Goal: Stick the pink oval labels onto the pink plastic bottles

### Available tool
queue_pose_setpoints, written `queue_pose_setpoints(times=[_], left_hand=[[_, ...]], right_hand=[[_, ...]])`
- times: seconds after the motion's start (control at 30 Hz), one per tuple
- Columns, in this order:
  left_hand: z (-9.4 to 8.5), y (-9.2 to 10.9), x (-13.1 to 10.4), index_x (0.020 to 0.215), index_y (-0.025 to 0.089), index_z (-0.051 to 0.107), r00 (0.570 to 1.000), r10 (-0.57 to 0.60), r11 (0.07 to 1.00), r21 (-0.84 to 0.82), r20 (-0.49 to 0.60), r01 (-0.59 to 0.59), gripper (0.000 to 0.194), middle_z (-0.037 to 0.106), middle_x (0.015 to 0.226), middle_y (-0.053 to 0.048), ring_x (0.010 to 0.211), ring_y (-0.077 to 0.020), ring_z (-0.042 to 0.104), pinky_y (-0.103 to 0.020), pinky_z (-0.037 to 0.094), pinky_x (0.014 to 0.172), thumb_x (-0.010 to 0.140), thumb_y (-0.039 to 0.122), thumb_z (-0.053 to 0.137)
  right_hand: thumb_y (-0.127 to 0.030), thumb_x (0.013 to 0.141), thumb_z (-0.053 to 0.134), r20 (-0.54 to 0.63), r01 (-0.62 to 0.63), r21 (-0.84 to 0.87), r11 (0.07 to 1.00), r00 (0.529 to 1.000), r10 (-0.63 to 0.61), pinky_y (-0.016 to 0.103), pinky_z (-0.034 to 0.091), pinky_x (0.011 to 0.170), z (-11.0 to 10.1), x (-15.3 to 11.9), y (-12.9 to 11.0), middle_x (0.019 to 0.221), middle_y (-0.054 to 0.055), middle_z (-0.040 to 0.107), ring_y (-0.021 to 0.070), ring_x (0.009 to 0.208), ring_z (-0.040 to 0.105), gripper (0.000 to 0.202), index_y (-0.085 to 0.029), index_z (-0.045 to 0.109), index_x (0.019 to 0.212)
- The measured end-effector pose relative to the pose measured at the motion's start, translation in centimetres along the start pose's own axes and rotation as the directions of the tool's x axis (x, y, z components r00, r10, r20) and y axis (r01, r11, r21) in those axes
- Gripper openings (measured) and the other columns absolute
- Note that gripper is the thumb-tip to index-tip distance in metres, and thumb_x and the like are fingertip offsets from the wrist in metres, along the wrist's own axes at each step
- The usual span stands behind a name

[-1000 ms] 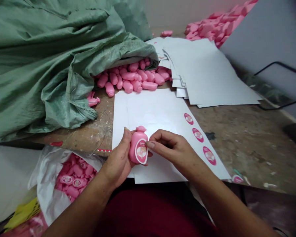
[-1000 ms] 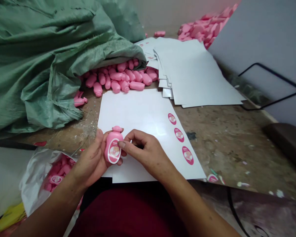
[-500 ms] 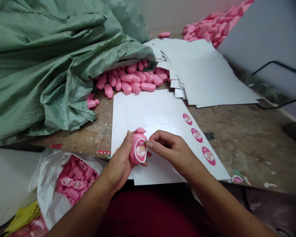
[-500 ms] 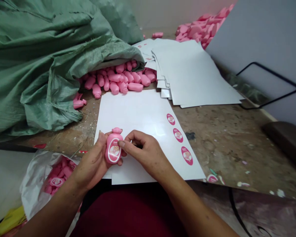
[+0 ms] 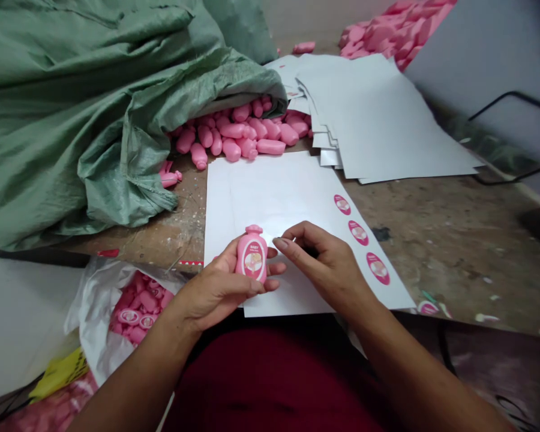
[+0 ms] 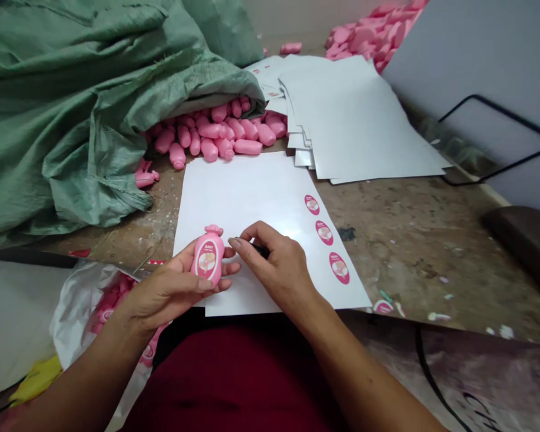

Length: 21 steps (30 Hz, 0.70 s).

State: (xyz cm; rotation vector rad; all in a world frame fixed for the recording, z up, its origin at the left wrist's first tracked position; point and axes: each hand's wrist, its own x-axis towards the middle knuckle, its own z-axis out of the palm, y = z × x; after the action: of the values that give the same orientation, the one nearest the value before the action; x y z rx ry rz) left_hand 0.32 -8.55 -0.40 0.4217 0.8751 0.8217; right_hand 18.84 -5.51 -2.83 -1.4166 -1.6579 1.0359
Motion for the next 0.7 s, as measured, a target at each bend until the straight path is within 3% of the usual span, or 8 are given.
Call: queue_pose_setpoints(times=[0.1,0.17,0.23,0.3,0.4,0.5,0.6,0.7], left_hand=[[-3.2,1.1,-3.2,0.132,0.029,0.053,0.999,-0.008,0.98,0.2,-0.045,0.017,0.071,0.068,0.118,-0.005,0.107,-0.0231,0.069,-0.031,0.055,0.088,0.068,0.015,0.081],[-5.9,2.2,-6.3,0.139,0.031,0.049,0.988,0.011,0.89,0.451,-0.156,0.061,0.071,0.068,0.125,-0.007,0.109,-0.0242,0.068,-0.033,0.056,0.089,0.076,0.028,0.08],[-8.0,3.3,-9.0,0.143,0.033,0.049,0.95,0.144,0.694,0.712,-0.276,0.102,0.069,0.063,0.137,-0.007,0.122,-0.0264,0.062,-0.036,0.054,0.097,0.08,0.037,0.077],[-9.0,4.0,-9.9,0.141,0.032,0.053,0.877,0.398,0.435,0.897,-0.269,0.078,0.063,0.06,0.143,-0.006,0.13,-0.0284,0.057,-0.04,0.051,0.104,0.082,0.043,0.073],[-9.0,4.3,-6.9,0.135,0.025,0.06,0.778,0.626,0.017,0.996,0.053,-0.082,0.047,0.064,0.137,-0.008,0.127,-0.0275,0.059,-0.048,0.046,0.11,0.09,0.04,0.062],[-8.6,4.1,-0.6,0.128,0.021,0.065,0.752,0.514,-0.286,0.909,0.412,-0.302,0.034,0.066,0.135,-0.01,0.134,-0.0266,0.054,-0.052,0.04,0.115,0.097,0.027,0.052],[-8.4,3.8,4.6,0.125,0.02,0.068,0.78,0.358,-0.397,0.839,0.514,-0.372,0.033,0.063,0.14,-0.011,0.142,-0.0291,0.045,-0.055,0.038,0.116,0.098,0.024,0.05],[-8.2,3.5,6.8,0.128,0.023,0.067,0.796,0.318,-0.44,0.824,0.515,-0.358,0.034,0.06,0.144,-0.009,0.141,-0.0302,0.045,-0.054,0.038,0.114,0.099,0.028,0.05]], right_hand=[[-0.048,0.087,0.062,0.04,-0.023,-0.018,1.0,0.999,0.023,0.027,0.033,0.054,0.3,-0.4,0.2,0.057,-0.006,0.047,0.012,0.055,0.041,0.027,-0.023,0.062,0.078],[-0.049,0.088,0.061,0.093,-0.015,-0.075,0.997,0.995,0.022,0.028,0.033,0.054,0.8,-0.7,0.4,0.057,-0.005,0.05,0.0126,0.054,0.043,0.027,-0.023,0.063,0.079],[-0.048,0.089,0.059,0.16,0.028,-0.161,0.987,0.987,-0.002,0.029,0.035,0.056,1.2,-0.7,0.7,0.06,-0.003,0.057,0.0137,0.054,0.046,0.026,-0.024,0.064,0.08],[-0.047,0.09,0.058,0.193,0.083,-0.251,0.964,0.981,-0.034,0.031,0.036,0.059,1.3,-0.5,1.1,0.062,-0.001,0.062,0.015,0.054,0.05,0.025,-0.024,0.065,0.081],[-0.047,0.09,0.058,0.169,0.112,-0.353,0.929,0.984,-0.055,0.032,0.037,0.062,0.9,0.3,1.8,0.061,-0.001,0.065,0.0168,0.054,0.053,0.025,-0.025,0.066,0.082],[-0.044,0.09,0.056,0.131,0.082,-0.413,0.907,0.991,-0.03,0.031,0.035,0.057,0.4,0.9,1.9,0.059,-0.001,0.064,0.0171,0.052,0.055,0.023,-0.024,0.066,0.083],[-0.036,0.091,0.054,0.138,0.17,-0.449,0.877,0.983,-0.119,0.03,0.034,0.057,1.3,0.7,1.0,0.06,-0.002,0.066,0.017,0.052,0.055,0.018,-0.024,0.067,0.089],[-0.029,0.093,0.052,0.194,0.353,-0.482,0.802,0.936,-0.295,0.031,0.035,0.064,3.3,0.1,0.1,0.064,-0.002,0.07,0.0149,0.049,0.05,0.017,-0.022,0.067,0.091]])
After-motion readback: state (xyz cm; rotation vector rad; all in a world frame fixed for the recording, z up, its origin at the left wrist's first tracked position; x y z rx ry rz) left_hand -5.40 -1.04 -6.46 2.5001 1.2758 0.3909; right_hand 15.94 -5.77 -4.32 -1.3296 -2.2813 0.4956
